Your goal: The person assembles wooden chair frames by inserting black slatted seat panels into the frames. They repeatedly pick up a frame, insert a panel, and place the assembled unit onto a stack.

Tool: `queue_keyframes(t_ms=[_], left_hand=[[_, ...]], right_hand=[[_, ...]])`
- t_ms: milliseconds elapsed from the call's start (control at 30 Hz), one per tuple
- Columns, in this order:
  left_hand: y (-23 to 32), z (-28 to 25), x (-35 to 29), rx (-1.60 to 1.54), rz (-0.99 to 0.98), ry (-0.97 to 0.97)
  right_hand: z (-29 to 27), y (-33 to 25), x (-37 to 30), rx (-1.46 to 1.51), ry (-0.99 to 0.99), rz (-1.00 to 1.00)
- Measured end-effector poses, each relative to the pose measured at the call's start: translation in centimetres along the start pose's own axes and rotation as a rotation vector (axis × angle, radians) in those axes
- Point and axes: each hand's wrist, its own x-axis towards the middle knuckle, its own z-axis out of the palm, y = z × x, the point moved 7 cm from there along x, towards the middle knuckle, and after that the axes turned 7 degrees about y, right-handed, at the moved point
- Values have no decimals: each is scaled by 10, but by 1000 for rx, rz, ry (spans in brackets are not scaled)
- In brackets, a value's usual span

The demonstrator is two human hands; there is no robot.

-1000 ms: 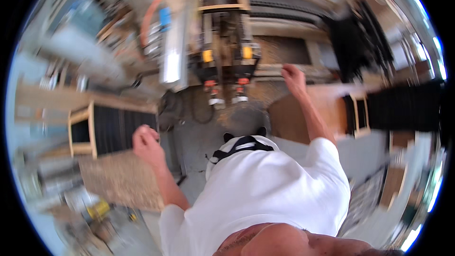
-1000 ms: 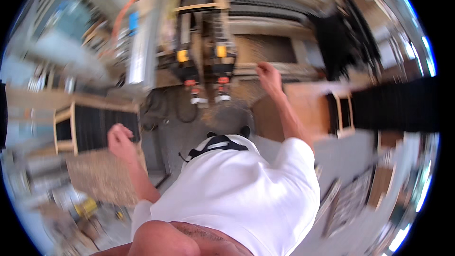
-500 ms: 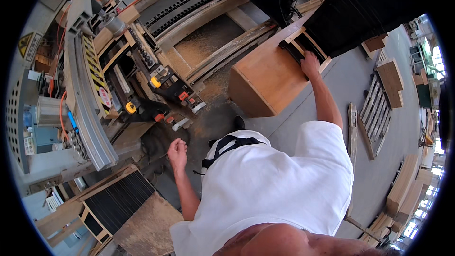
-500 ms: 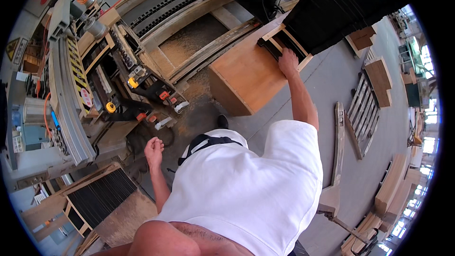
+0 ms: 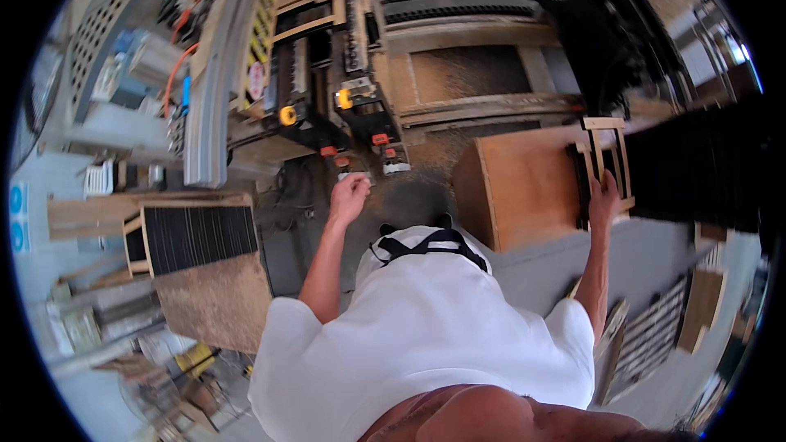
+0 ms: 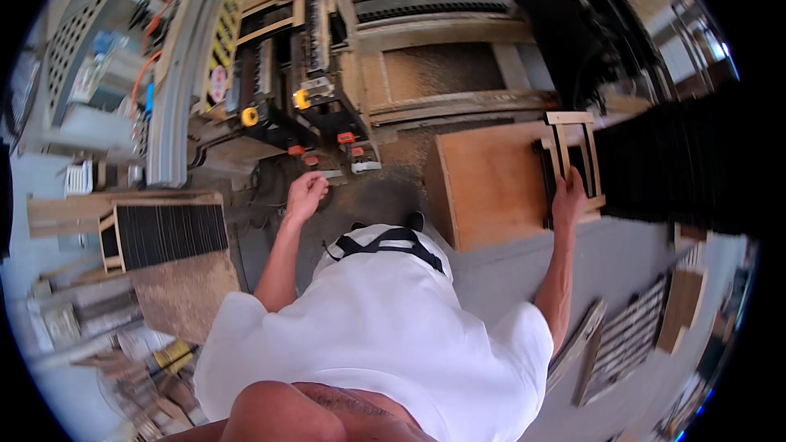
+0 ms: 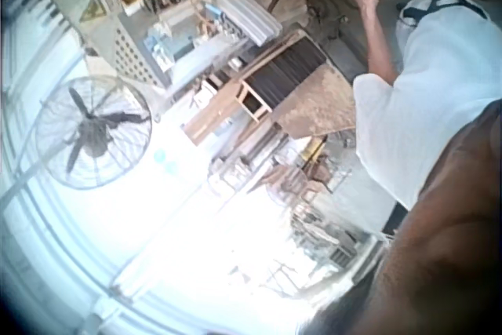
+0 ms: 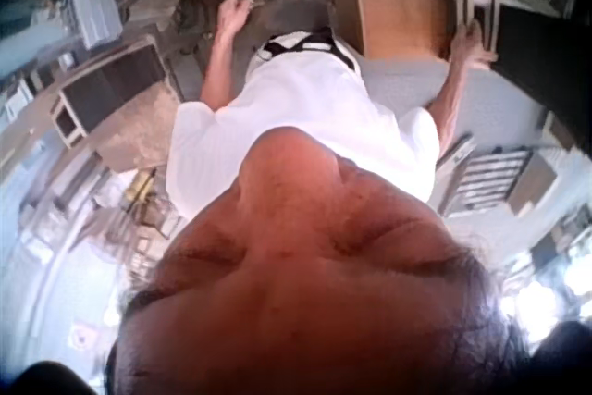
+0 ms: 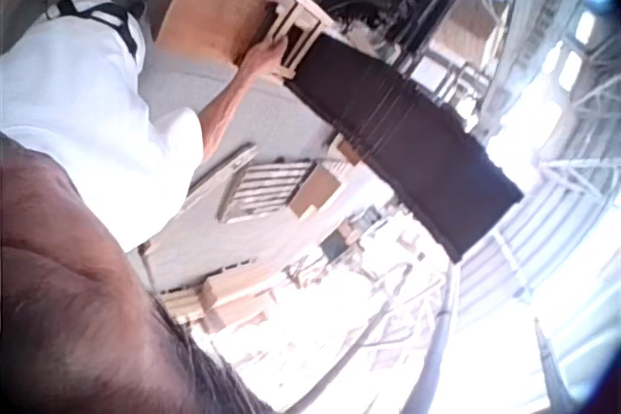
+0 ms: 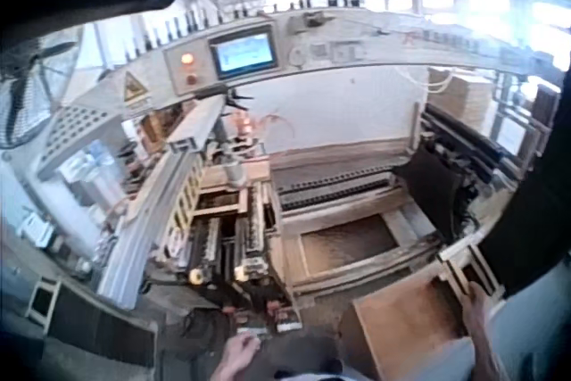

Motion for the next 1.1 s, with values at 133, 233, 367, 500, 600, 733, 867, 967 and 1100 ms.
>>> queue_keyframes(t_ms=[133, 233, 367, 500, 600, 733, 867, 967, 1100], left_hand=[[32, -28, 26, -234, -15, 165], [57, -53, 59, -365, -40, 281], [76, -78, 116, -504, -45, 333], [98, -87, 184, -634, -57, 300], [104, -89, 240, -759, -94, 248], [113, -88, 308, -980, -177, 164], [129, -88, 349, -1133, -204, 132], [132, -95, 368, -1225, -180, 129], [119, -98, 375, -1269, -196, 190]], right_hand=[[3, -64, 9, 253, -21, -32], [18, -99, 11, 441, -47, -65], [33, -155, 10, 634, -147, 18], [41, -200, 3, 683, -241, 55], [55, -223, -4, 704, -310, 54], [76, -253, -10, 688, -341, 37], [102, -293, -9, 681, -329, -54], [119, -345, -6, 488, -363, -173], [153, -432, -3, 379, -357, -491]])
